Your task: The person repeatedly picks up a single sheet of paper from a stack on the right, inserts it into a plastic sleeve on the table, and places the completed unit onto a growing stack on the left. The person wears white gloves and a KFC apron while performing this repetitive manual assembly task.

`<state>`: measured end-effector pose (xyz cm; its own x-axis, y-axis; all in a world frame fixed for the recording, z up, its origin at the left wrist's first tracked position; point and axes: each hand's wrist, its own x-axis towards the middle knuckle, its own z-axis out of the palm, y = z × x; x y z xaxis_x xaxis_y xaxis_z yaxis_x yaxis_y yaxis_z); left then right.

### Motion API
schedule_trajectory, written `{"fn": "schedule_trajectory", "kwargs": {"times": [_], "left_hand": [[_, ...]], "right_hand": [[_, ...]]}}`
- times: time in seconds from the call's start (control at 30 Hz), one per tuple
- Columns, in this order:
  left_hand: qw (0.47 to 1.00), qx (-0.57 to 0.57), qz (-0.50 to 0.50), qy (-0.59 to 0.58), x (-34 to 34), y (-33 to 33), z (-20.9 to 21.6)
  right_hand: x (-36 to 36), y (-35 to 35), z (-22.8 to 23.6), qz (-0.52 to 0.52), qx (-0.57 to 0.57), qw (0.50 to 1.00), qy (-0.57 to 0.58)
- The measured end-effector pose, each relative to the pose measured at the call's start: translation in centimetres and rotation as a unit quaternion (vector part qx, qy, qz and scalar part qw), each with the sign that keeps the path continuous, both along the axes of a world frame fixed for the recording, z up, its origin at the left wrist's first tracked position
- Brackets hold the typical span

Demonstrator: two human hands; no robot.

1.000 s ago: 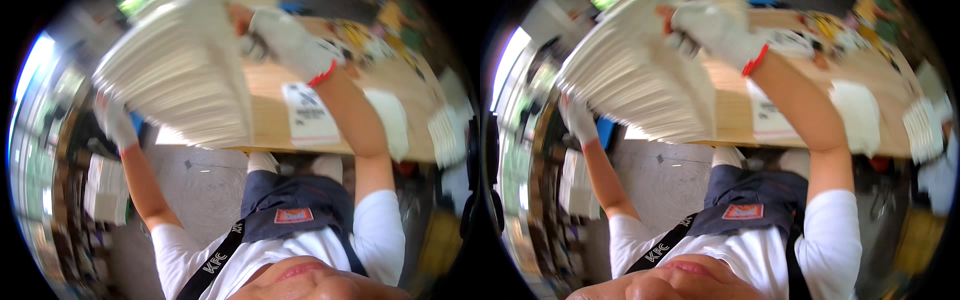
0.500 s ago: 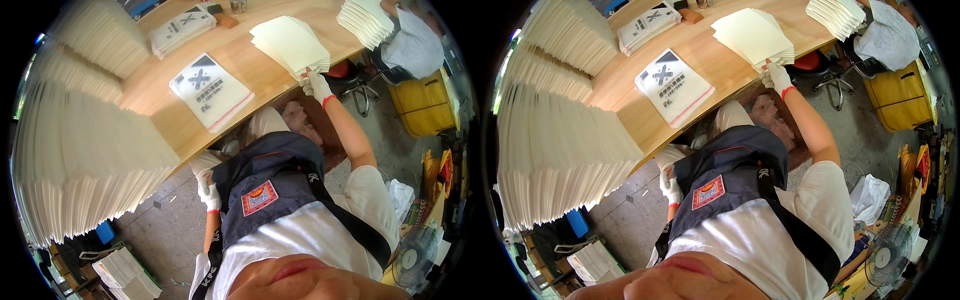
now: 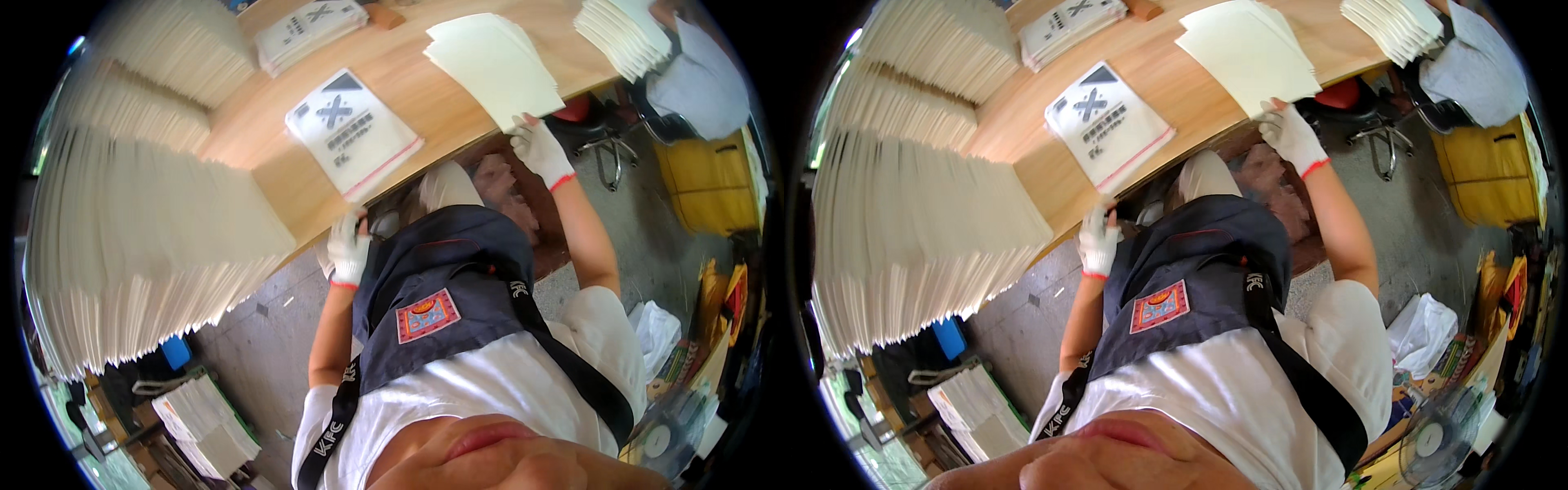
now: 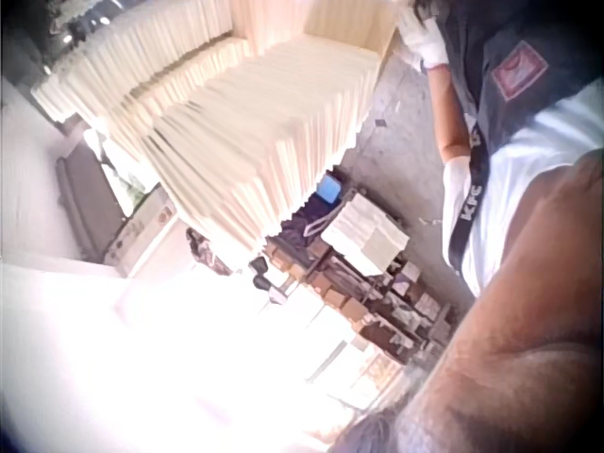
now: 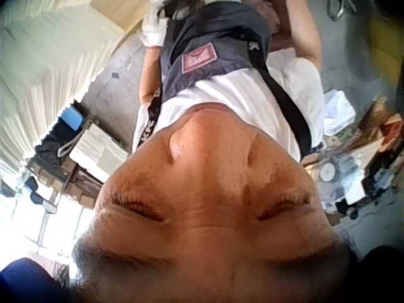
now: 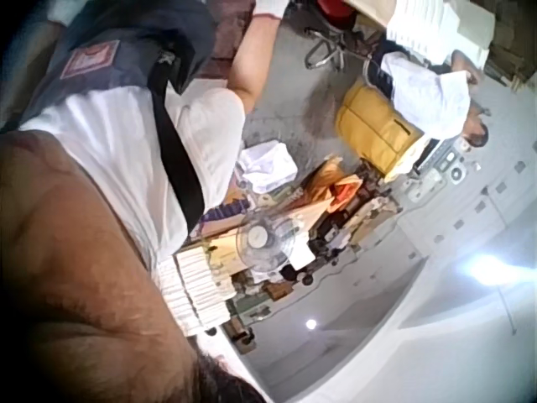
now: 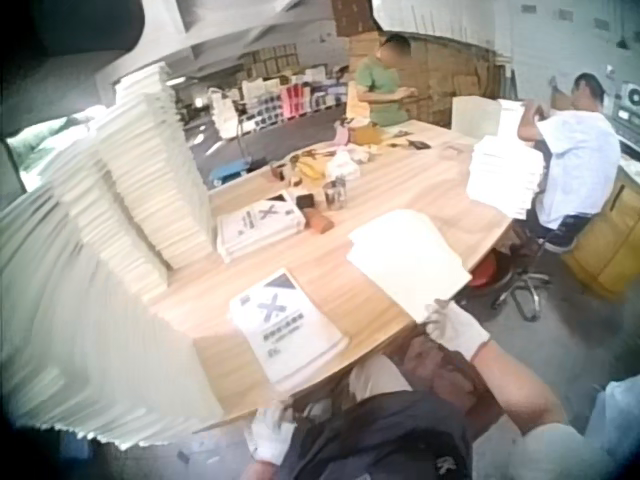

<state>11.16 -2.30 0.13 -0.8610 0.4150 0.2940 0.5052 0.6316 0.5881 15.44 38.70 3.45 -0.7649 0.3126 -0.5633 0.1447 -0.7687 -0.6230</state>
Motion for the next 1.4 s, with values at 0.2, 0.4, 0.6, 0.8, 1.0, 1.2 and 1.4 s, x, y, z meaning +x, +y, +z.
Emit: {"fn": "schedule_trajectory", "kwargs": {"times": [0.2,0.4,0.6,0.8,1.0,1.2,1.4], "left_hand": [[0.983,-0.145,-0.023,0.110,-8.3,3.1,0.6],[0.941,-0.337,-0.007,0.001,-11.5,3.9,1.4],[0.946,-0.320,-0.036,-0.014,-10.9,3.7,1.6],[0.974,-0.227,-0.001,-0.020,-11.6,3.0,0.5],[0.986,-0.150,0.027,0.064,-11.8,2.2,0.6],[0.986,0.101,-0.050,-0.125,-12.3,1.8,2.0],[0.996,0.083,0.012,0.018,-7.5,3.0,0.7]], "right_hand": [[1.1,4.2,-2.6,-0.077,0.136,0.981,0.111],[3.2,1.8,-0.2,-0.069,0.151,0.967,0.195],[7.5,-4.9,0.5,0.130,0.017,0.987,0.097],[9.5,-6.1,-6.0,0.233,-0.136,0.954,0.129],[8.7,-12.7,-5.3,0.015,-0.115,0.992,0.040],[8.0,-14.1,-5.6,0.032,-0.167,0.978,0.120],[7.4,-17.3,-3.1,0.012,-0.114,0.988,0.108]]}}
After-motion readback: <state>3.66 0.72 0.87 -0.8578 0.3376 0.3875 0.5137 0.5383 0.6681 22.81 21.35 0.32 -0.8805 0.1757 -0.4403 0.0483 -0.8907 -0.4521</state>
